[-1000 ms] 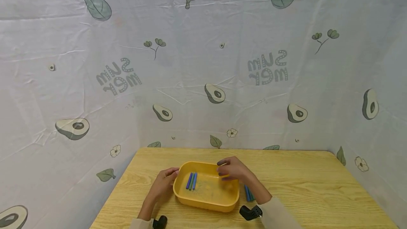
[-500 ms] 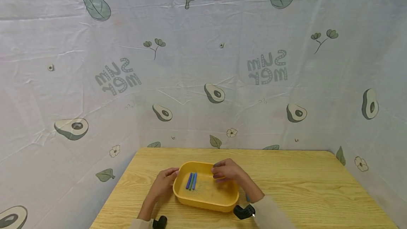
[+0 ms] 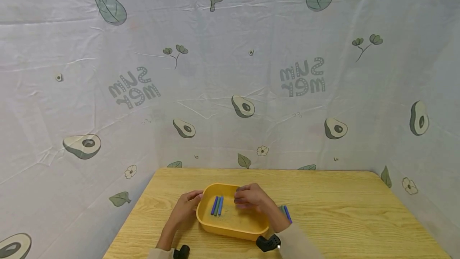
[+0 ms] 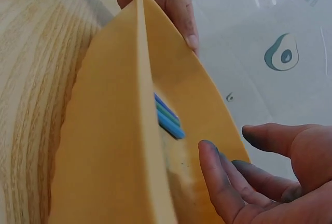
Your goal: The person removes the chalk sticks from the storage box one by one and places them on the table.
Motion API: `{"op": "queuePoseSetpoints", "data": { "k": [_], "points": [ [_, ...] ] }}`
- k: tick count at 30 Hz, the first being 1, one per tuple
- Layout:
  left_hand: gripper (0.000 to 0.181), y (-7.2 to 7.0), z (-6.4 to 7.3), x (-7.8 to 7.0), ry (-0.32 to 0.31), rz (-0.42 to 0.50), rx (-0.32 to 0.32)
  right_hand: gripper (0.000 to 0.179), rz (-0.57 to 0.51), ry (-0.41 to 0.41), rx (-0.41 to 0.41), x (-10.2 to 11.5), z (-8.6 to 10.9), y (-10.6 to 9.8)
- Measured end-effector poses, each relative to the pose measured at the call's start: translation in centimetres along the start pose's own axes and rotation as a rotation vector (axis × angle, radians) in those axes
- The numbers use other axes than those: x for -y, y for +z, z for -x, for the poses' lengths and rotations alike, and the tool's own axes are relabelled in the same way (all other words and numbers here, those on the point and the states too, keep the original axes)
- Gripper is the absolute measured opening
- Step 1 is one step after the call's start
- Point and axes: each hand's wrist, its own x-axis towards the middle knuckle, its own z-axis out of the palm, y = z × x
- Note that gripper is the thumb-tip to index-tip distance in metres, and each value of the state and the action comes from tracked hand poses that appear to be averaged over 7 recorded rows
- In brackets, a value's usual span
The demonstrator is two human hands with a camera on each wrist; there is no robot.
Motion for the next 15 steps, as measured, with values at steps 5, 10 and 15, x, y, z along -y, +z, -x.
{"op": "queuePoseSetpoints", "data": {
  "k": [5, 10, 15],
  "points": [
    [0.051, -0.1, 0.0, 0.1, 0.002, -0.003, 0.003, 0.044, -0.043, 0.022, -0.037, -0.4, -0.4, 0.9],
    [0.049, 0.1, -0.1, 0.1, -0.005, 0.009, -0.004, 0.043, -0.039, 0.032, -0.059, -0.7, -0.7, 1.6],
    [0.048, 0.1, -0.1, 0.0, -0.011, 0.009, -0.009, 0.050, -0.026, 0.031, -0.059, -0.6, -0.9, 2.3]
  ]
}}
